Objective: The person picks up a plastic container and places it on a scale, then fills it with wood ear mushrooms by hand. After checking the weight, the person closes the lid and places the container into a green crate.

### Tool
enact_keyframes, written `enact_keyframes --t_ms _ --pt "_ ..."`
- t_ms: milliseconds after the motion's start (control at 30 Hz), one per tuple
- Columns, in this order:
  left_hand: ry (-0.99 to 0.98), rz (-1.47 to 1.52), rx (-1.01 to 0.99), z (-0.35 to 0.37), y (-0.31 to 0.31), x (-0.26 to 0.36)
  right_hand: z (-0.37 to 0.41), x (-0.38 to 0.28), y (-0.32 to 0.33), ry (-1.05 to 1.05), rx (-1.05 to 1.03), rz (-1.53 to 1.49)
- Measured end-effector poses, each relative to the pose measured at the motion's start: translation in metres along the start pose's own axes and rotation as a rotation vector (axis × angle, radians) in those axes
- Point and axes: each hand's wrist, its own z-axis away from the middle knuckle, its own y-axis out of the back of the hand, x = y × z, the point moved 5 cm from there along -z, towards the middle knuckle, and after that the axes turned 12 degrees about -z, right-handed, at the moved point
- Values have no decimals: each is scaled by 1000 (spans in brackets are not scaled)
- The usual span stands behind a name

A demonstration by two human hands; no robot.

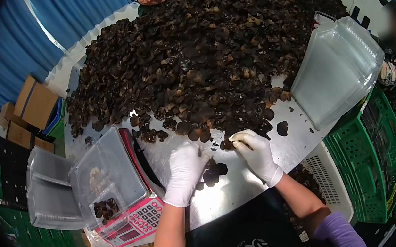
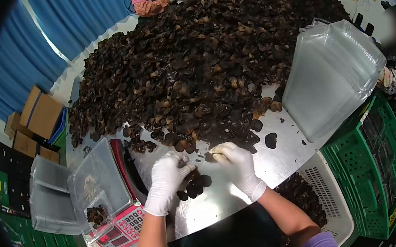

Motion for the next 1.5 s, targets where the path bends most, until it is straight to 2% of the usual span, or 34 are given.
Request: enact_keyframes --t_ms 100,167,200,267,367,433,500,567,600,633,700,833,867,900,967,1033,1100,1133,1167,1200,1233,1300,1333,1367,1433,1500 --pt "-63 -156 -49 6 -27 -1 11 5 -8 -214 -26 -139" --pt "-73 -164 34 10 -34 -14 18 21 -12 -385 -4 -263" --pt "-67 -181 -38 12 -29 -15 18 20 -11 -389 -3 -263" --pt "-105 -146 -33 16 -21 -18 15 27 -13 -643 32 -506" --pt "-134 -45 -80 16 -17 -21 14 32 -13 -701 55 -599" --pt "-18 -1 -6 10 -24 -25 13 28 -12 -690 53 -581" --pt "51 7 69 -2 -22 -17 17 31 -13 -606 36 -495" --pt "215 44 141 -20 -10 -5 24 28 -25 -300 -5 -204" --pt "226 -6 161 -29 -13 -1 23 7 -34 -274 -162 -46" --pt "236 -56 185 -39 -22 0 22 1 -39 -270 -161 -43" --pt "196 -95 217 -45 -32 -5 23 -13 -48 -110 -234 116" --pt "233 -111 103 -43 -30 -16 3 8 -23 15 -60 59" --pt "244 -103 95 -38 -30 -21 -1 18 -16 37 -43 4" --pt "254 -94 86 -33 -30 -25 -9 24 -10 -114 -52 9" --pt "253 -44 214 -18 -22 -28 -19 27 -4 -130 -42 -71" --pt "301 -19 152 -10 -16 -34 -22 25 -3 -136 -59 -90" --pt "288 -22 194 1 -18 -38 -20 18 -11 29 -197 108" --pt "236 -49 163 6 -18 -38 -18 18 -13 29 -197 108" --pt "184 -76 133 8 -16 -37 -15 17 -19 87 -262 241" --pt "154 -79 19 11 -13 -37 -12 16 -24 144 -326 376" --pt "152 -79 19 13 -11 -35 -8 16 -29 202 -389 511" --pt "93 -173 82 18 -5 -27 -7 24 -35 203 -412 571" --pt "109 -101 126 18 3 -16 -9 23 -37 241 -407 615" --pt "33 18 356 22 9 -2 -12 23 -41 283 -402 657" --pt "-4 64 471 26 2 27 -16 29 -52 298 -456 740" --pt "-1 126 232 30 -18 41 -21 32 -62 329 -518 785"
